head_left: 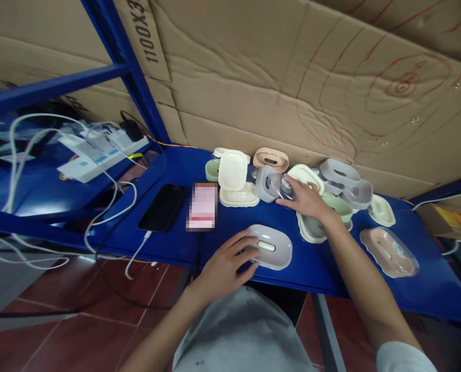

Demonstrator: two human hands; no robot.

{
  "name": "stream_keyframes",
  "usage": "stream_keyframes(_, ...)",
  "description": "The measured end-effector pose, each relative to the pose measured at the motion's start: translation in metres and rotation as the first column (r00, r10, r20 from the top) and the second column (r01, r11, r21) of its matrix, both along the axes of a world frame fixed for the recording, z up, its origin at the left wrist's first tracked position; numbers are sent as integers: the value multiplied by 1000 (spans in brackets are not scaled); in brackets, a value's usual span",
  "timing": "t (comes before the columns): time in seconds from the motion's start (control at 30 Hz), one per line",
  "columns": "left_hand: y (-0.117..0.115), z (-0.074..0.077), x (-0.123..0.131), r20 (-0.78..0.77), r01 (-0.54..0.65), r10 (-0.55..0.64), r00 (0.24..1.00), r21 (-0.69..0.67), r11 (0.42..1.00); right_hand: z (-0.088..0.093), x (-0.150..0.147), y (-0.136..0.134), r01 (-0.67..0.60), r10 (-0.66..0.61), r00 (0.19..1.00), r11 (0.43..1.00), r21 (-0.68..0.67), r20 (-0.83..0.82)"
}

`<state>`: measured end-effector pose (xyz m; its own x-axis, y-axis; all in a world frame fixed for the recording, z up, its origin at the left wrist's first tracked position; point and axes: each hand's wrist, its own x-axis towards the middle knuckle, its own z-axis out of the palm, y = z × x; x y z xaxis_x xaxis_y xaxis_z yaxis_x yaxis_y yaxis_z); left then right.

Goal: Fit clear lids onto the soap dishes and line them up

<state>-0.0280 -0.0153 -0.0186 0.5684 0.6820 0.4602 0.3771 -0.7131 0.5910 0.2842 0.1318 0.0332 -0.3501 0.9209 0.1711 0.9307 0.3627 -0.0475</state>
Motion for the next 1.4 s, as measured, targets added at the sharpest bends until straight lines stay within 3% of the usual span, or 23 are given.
stream_keyframes(0.1, 0, 0, 0, 6, 11, -11, 1000, -7, 1000, 11, -2, -14, 28, -25, 999, 996, 89, -34)
stream_keyframes(0.23, -2, -1, -1, 25, -37, 38, 999, -42, 998, 22, -10, -66, -20, 40, 995, 975, 221, -87)
stream_keyframes(0.4, -3, -6, -3, 78, -109, 122, 989, -159, 981, 1, -28, -146, -228, 239, 949, 971, 79, -203)
stream_keyframes(0.5, -2, -9, -3, 30, -83, 91, 995, -213, 974, -16, -37, -171, -270, 271, 936, 962, 36, -227)
stream_keyframes(0.77, 0, -7, -3, 11, -36, 41, 999, -279, 960, -30, -47, -172, -283, 290, 931, 957, 66, -220)
stream_keyframes(1.03, 1, -12, -3, -15, -34, 31, 999, -252, 967, -36, -47, -179, -251, 265, 936, 964, 92, -232)
stream_keyframes(1.2, -2, -2, -2, -64, -23, 9, 998, -225, 974, -37, -43, -191, -181, 194, 940, 981, 74, -282)
stream_keyframes(1.3, 0, 4, 1, -98, -79, 63, 993, -167, 983, -38, -29, -207, -112, 129, 947, 991, 74, -294)
stream_keyframes(1.4, 13, 5, 10, -204, -202, 194, 960, -20, 979, -41, -6, -226, -28, 55, 950, 995, 93, -306)
